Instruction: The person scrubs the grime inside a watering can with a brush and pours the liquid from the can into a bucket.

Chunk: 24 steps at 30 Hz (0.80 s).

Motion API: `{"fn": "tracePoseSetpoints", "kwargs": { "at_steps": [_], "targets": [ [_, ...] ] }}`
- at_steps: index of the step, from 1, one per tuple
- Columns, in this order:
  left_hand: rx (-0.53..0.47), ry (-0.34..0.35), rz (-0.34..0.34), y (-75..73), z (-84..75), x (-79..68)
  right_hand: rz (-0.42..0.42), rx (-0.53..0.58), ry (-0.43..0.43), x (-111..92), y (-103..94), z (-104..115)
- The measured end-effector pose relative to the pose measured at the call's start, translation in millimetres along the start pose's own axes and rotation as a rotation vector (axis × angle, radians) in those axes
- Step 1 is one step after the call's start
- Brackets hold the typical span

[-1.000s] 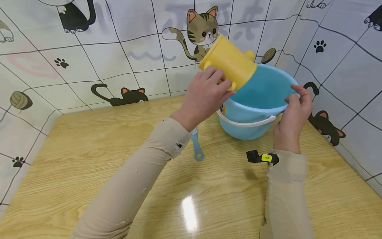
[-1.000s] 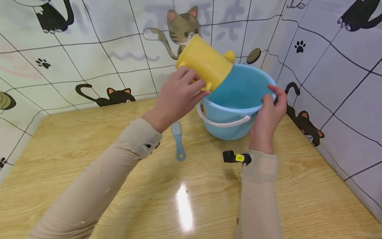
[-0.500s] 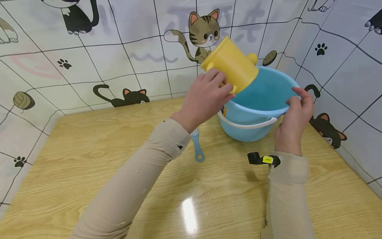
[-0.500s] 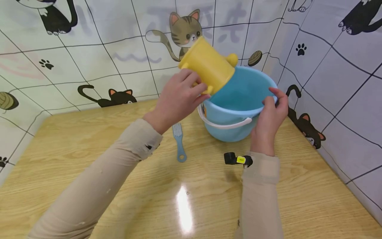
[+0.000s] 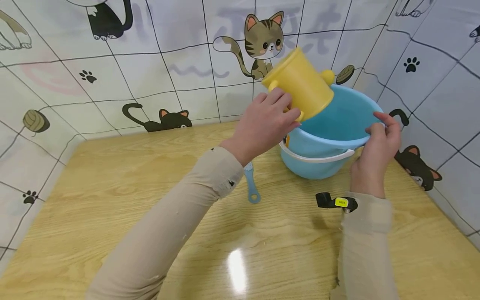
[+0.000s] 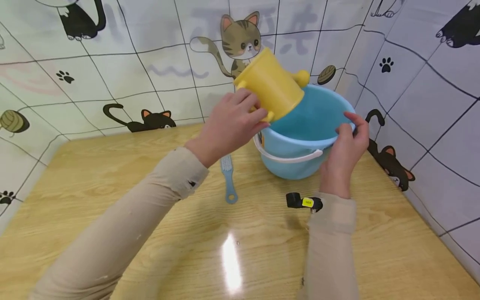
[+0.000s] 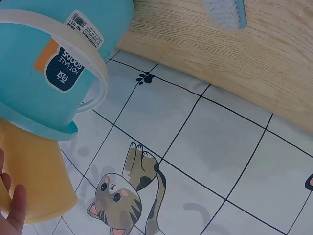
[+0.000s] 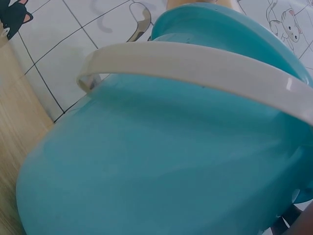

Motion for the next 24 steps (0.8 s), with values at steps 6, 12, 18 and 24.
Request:
{"fn": "tracePoseSetpoints", "kwargs": {
  "at_steps": [6, 12, 18, 24],
  "targets": [
    [0.02, 0.017, 0.044, 4.9, -4.4, 5.3, -0.036, 0.033, 0.029, 3.8, -10.1, -1.2],
    [0.051, 0.022, 0.061, 7.0, -6.5, 7.9, -0.056, 0.05, 0.056, 2.2, -13.8, -3.3],
    [0.08, 0.036, 0.051, 4.6, -5.6, 5.0, -0.046, 0.078, 0.045, 2.6, -10.4, -3.8],
    [0.12, 0.031, 0.033, 2.3, 2.9, -3.7, -0.011, 0.096, 0.041, 3.1, 3.8, -5.5]
  ]
}}
Point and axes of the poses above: each hand's wrist, its own x-axis towards the middle knuckle, its own y-axis out of the palm, z = x × y, the point moved 10 cm from there along x, towards the middle knuckle, and after that the axes turned 2 degrees about -y, right-handed, at the moved point
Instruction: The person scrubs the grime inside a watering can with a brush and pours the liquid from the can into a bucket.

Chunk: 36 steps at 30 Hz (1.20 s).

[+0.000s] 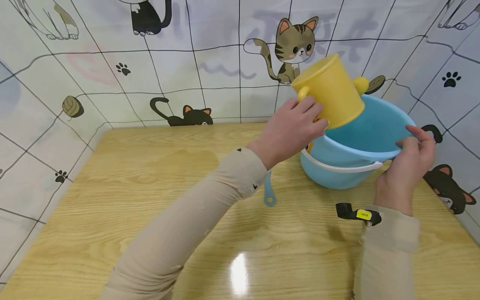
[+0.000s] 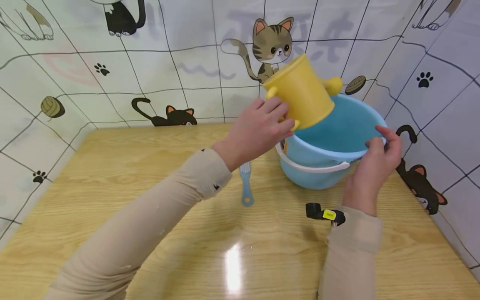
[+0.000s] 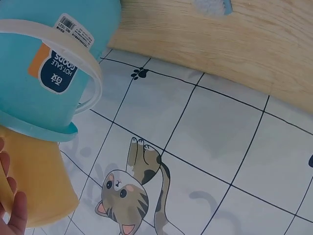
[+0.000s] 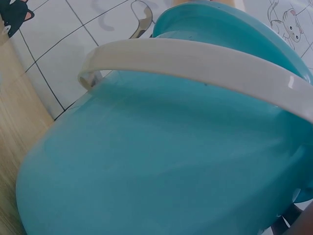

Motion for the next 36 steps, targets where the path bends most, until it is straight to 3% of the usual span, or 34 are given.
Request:
{"fn": "tracePoseSetpoints", "kwargs": {
  "at_steps": [14, 36],
  "targets": [
    [0.001, -0.002, -0.014, -4.1, 3.0, -7.4, 0.005, -0.055, 0.001, -0.4, 5.7, 1.8],
    [0.033, -0.05, 0.116, 8.5, 1.6, -8.3, 0.004, -0.058, -0.017, 1.0, -0.1, 5.4]
  ]
}}
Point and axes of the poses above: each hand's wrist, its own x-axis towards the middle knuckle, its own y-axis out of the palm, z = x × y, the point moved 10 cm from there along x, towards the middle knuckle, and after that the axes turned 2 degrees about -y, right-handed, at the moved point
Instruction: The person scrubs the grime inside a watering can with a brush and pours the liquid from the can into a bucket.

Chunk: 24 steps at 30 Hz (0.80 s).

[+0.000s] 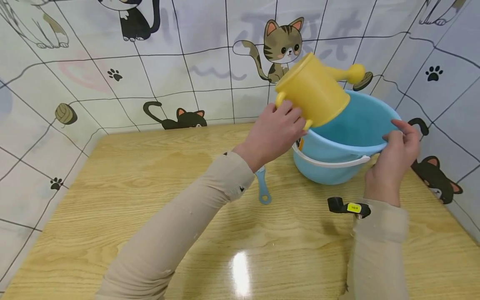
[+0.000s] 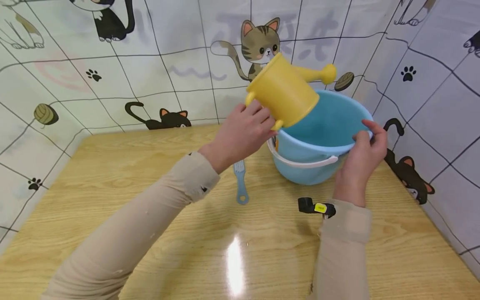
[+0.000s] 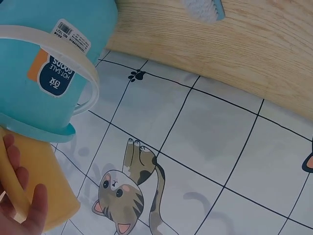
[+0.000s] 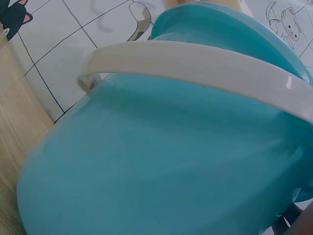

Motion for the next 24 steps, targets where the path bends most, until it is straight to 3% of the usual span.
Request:
{"fn": "tracePoseSetpoints", "kwargs": {
  "at_steps": [5, 24],
  "targets": [
    [0.01, -0.006, 0.039, 1.2, -0.3, -0.3, -0.002, 0.0, 0.003, -0.2, -0.3, 0.0],
    [0.061, 0.014, 0.065, 1.3, -1.0, 1.8, 0.008, -0.015, -0.001, 1.5, -0.5, -0.8]
  ]
}}
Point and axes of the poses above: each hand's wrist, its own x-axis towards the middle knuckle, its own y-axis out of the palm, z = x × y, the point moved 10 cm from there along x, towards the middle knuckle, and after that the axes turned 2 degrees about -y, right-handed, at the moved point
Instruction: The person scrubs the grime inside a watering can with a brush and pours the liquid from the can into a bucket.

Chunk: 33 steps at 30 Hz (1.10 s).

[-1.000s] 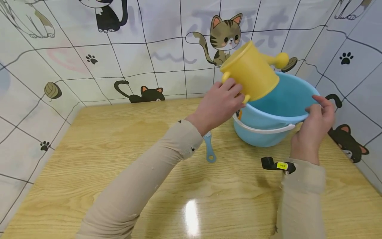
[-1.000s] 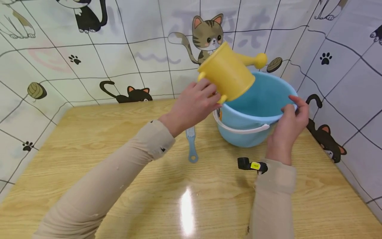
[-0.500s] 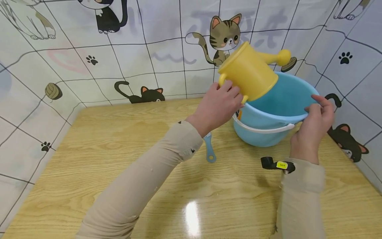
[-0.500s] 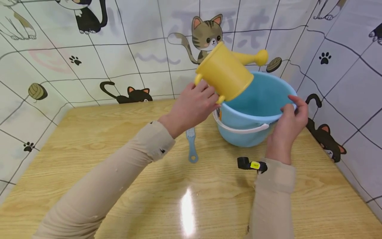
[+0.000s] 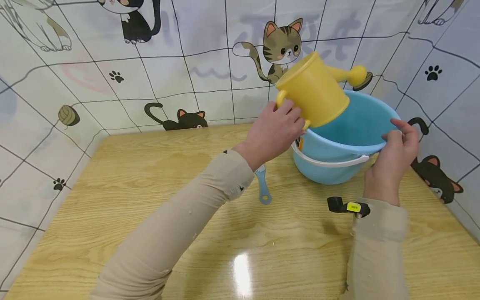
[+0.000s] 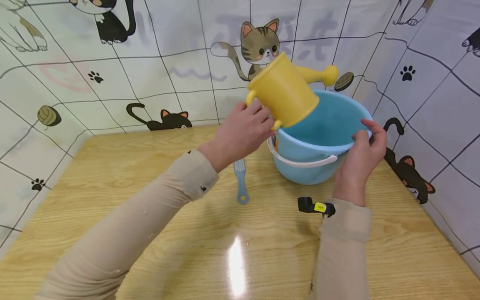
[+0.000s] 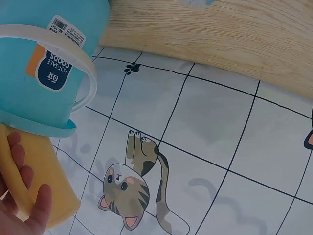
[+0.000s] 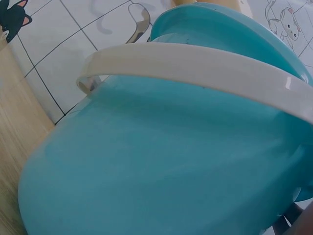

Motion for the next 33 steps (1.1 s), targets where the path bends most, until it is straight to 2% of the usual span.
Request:
{"fn": "tracePoseSetpoints", "kwargs": {
  "at_steps": [8, 17, 33],
  "targets": [
    [-0.011, 0.003, -0.001, 0.5, 0.0, -2.5, -0.012, 0.028, 0.004, -0.5, -0.2, -1.0],
    [-0.021, -0.015, -0.05, -1.1, 0.7, -5.2, -0.007, 0.029, 0.007, -0.7, 0.2, -0.8],
    [-0.033, -0.039, -0.082, 0.4, 1.2, -6.8, -0.011, 0.021, 0.002, 0.1, -0.4, -1.2]
  ]
}}
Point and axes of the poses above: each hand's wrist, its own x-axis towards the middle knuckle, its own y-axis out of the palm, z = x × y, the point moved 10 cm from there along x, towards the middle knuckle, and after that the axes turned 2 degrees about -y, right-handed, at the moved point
